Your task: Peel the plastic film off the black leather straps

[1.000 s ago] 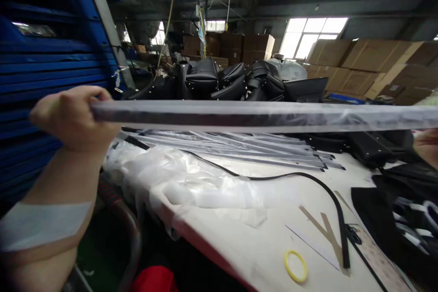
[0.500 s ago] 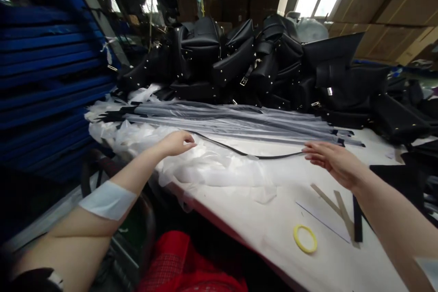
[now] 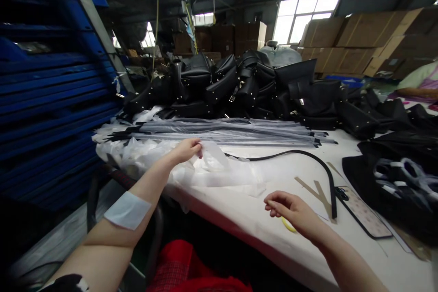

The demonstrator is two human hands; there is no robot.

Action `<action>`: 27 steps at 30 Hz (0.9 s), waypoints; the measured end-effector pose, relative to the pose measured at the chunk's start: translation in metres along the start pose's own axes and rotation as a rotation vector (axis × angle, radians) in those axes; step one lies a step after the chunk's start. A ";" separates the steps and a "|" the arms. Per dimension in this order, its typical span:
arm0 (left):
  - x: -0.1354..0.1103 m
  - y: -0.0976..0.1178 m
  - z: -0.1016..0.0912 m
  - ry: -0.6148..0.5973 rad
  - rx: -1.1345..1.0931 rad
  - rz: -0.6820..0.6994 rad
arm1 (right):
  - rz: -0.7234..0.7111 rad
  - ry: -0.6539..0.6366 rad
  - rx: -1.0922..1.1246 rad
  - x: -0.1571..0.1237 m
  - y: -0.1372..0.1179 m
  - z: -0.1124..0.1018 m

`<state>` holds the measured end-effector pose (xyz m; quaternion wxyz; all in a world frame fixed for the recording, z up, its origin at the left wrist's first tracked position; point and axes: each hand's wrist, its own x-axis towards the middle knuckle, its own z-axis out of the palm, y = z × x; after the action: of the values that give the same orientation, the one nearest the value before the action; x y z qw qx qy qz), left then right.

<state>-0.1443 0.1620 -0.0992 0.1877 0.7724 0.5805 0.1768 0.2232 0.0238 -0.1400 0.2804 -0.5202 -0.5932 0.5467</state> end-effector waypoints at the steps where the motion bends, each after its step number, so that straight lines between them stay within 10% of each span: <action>1: -0.012 0.013 -0.007 0.005 -0.032 0.030 | -0.014 -0.031 0.023 -0.004 0.001 0.009; 9: -0.115 0.098 -0.021 0.252 0.104 0.190 | -0.276 -0.332 0.184 -0.018 -0.013 0.123; 14: -0.175 0.122 0.001 0.369 0.319 0.274 | -0.274 -0.467 0.766 -0.010 -0.019 0.168; 21: -0.239 0.142 0.079 0.184 0.149 0.422 | -0.046 -0.377 1.500 -0.014 -0.020 0.133; 27: -0.253 0.140 0.146 -0.126 -0.338 0.148 | -0.189 -0.145 1.504 -0.047 -0.037 0.067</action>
<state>-0.0237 -0.1301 -0.1702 0.3372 0.7798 0.4713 0.2366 0.1651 -0.0385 -0.1111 0.5655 -0.0988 -0.1200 0.8099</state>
